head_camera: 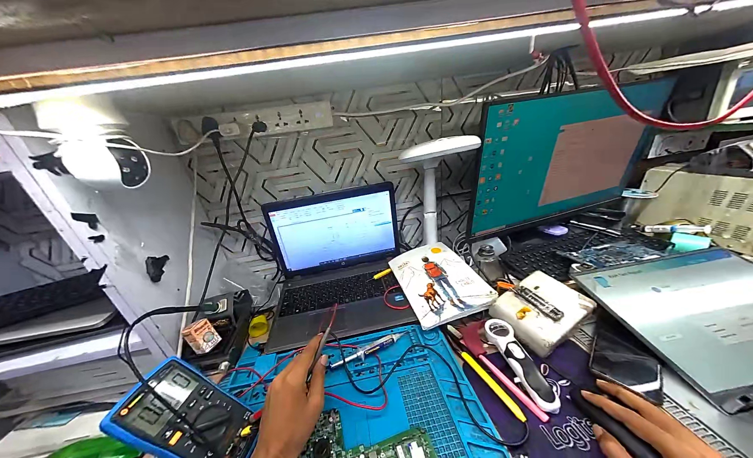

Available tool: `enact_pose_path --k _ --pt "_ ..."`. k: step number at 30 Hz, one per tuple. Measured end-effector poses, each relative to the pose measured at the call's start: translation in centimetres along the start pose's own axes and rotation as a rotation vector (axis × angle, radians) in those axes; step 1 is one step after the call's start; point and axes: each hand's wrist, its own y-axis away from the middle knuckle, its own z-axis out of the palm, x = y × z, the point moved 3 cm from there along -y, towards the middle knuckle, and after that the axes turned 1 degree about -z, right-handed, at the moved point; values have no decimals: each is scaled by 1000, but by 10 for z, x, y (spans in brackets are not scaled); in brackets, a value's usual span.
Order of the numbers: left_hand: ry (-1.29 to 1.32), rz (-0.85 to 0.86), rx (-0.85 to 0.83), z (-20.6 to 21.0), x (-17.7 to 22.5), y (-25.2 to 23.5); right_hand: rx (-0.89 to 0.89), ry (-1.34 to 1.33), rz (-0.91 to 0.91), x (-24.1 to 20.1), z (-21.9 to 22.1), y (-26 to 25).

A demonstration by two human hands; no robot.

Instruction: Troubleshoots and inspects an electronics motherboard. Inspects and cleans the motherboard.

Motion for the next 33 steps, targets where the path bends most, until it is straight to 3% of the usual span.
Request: enact_pose_path --k 33 --pt "-5 8 7 0 -1 0 -8 -15 18 -2 1 -2"
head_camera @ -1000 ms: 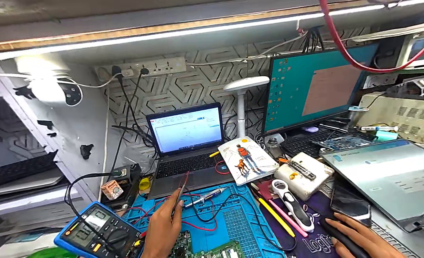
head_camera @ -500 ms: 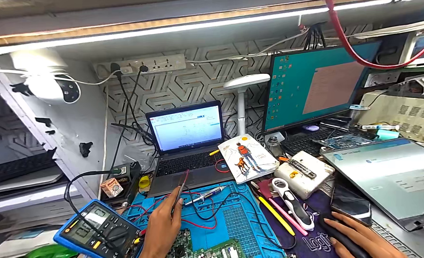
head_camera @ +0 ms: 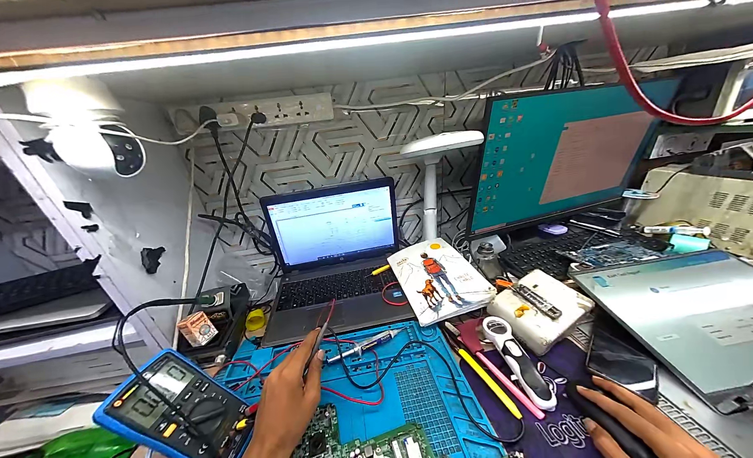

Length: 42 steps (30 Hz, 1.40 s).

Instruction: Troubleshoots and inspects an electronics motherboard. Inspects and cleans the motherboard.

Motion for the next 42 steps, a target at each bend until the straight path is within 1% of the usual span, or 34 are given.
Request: enact_pose_path --k 4,12,19,34,42 --pt "-5 -5 -3 0 -1 0 -8 2 -28 -1 0 1" --pt "-10 -2 -6 1 -1 0 -14 15 -11 -2 0 -1" --pt "3 -5 -8 0 0 0 -53 -9 -51 -5 -2 -2" --pt "11 -16 -15 0 -2 0 -49 -33 -56 -3 -1 -1" --pt "0 -8 -5 0 -1 0 -106 -36 -76 -1 0 -3"
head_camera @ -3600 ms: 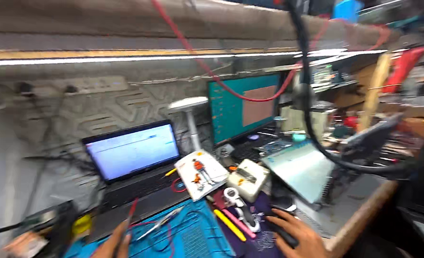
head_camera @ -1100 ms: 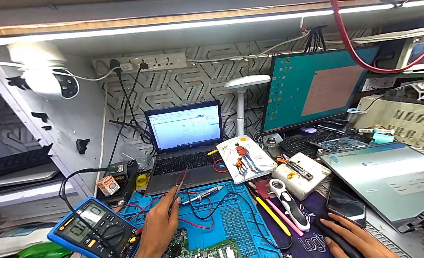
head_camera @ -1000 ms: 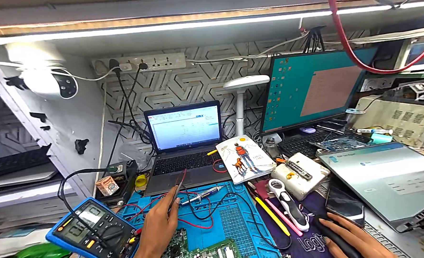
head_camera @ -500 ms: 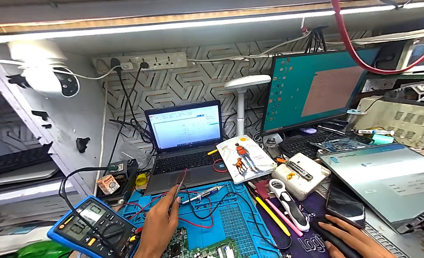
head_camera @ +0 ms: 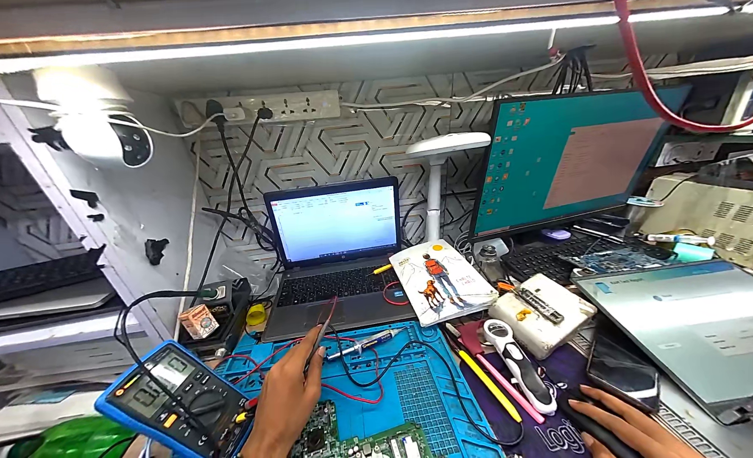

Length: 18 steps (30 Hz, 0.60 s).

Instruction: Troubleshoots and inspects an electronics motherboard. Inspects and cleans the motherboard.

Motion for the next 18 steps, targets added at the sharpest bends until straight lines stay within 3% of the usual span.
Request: enact_pose_path --k 18 --pt "5 -49 -6 -7 -3 -3 19 -8 -6 1 -1 1"
